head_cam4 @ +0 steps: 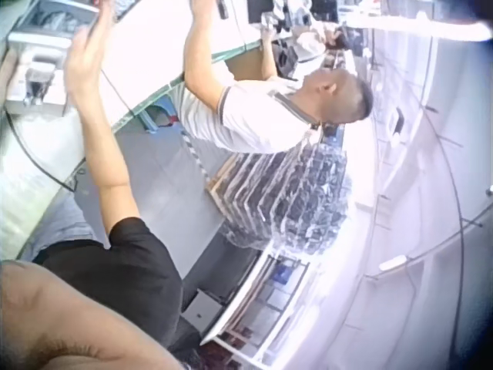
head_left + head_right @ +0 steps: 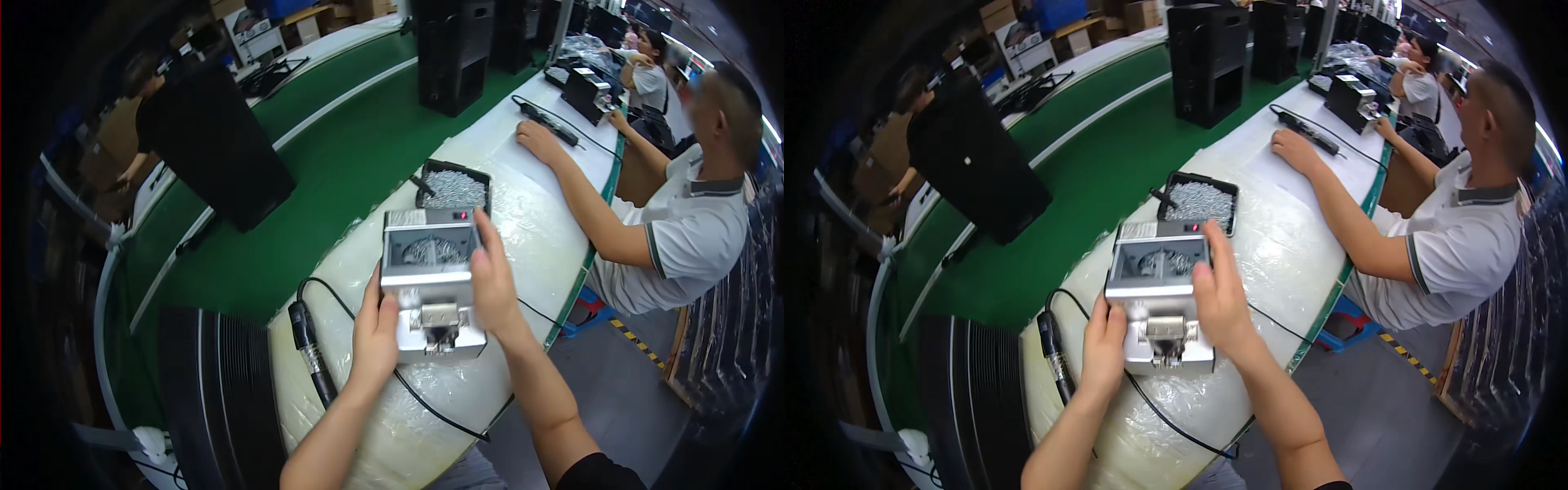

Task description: The worker is using an automatic screw feeder machine and a power screwdriver to prepare and assemble electronic housings.

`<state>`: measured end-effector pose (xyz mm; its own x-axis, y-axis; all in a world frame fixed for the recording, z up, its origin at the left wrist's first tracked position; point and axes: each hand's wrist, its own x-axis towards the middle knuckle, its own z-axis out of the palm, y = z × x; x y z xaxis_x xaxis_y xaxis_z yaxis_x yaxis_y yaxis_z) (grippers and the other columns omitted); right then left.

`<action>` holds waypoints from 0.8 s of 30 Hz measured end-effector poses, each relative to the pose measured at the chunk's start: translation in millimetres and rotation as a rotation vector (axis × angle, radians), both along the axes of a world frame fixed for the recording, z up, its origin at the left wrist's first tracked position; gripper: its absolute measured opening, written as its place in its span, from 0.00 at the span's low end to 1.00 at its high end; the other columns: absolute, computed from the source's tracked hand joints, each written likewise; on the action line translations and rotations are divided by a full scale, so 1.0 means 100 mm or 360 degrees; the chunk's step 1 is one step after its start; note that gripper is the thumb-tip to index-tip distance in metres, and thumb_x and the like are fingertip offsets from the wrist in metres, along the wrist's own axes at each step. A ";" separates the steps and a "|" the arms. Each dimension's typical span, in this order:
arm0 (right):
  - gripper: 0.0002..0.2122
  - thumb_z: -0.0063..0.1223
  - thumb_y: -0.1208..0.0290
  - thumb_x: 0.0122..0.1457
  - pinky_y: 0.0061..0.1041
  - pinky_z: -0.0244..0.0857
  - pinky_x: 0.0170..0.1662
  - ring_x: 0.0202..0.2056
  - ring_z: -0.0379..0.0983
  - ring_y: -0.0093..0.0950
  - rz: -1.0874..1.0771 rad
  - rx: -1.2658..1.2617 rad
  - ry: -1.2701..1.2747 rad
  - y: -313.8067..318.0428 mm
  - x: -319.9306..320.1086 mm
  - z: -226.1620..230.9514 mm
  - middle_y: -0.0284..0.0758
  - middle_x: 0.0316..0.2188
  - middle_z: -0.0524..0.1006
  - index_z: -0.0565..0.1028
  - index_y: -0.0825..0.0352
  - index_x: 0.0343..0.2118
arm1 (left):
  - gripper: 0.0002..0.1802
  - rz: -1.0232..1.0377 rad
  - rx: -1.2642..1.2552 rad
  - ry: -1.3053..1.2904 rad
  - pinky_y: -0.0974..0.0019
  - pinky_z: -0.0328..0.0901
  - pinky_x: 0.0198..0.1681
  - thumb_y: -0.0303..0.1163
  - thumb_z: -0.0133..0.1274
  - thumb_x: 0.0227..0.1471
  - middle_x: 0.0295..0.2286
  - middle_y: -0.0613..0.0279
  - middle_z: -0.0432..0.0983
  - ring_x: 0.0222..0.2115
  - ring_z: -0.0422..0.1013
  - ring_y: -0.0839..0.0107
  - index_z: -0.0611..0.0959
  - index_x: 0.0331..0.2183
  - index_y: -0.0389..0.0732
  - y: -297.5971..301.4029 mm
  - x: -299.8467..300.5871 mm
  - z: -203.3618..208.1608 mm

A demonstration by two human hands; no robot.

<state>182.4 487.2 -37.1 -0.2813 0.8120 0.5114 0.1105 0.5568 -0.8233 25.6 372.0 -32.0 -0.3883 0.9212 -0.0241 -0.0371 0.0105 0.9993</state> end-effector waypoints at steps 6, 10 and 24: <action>0.25 0.38 0.65 0.69 0.39 0.50 0.67 0.64 0.61 0.40 0.0313 -0.0305 0.0398 -0.03 0.32 -0.03 0.50 0.61 0.66 0.58 0.75 0.64 | 0.28 0.0061 -0.0001 0.0209 0.64 0.54 0.64 0.27 0.36 0.66 0.60 0.49 0.65 0.60 0.62 0.63 0.60 0.65 0.34 -0.33 0.18 -0.30; 0.24 0.49 0.57 0.66 0.32 0.69 0.50 0.48 0.77 0.35 0.0041 -0.0304 -0.0067 0.80 0.27 0.25 0.47 0.49 0.77 0.73 0.75 0.54 | 0.28 0.0012 0.0041 0.0206 0.63 0.53 0.65 0.30 0.36 0.68 0.61 0.49 0.63 0.61 0.60 0.63 0.59 0.66 0.33 -0.31 0.18 -0.39; 0.14 0.58 0.62 0.59 0.40 0.73 0.41 0.38 0.80 0.41 -0.0073 0.0424 -0.0707 1.53 -0.54 0.37 0.49 0.36 0.80 0.80 0.71 0.36 | 0.29 -0.0455 0.0719 0.2157 0.40 0.57 0.61 0.52 0.71 0.35 0.55 0.43 0.70 0.61 0.59 0.37 0.80 0.21 0.34 0.12 -0.17 0.50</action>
<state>128.8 640.3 -0.6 -0.4851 0.6868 0.5412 0.4465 0.7268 -0.5220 8.2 383.9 17.7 0.3170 0.7991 0.5108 0.8669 -0.4626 0.1857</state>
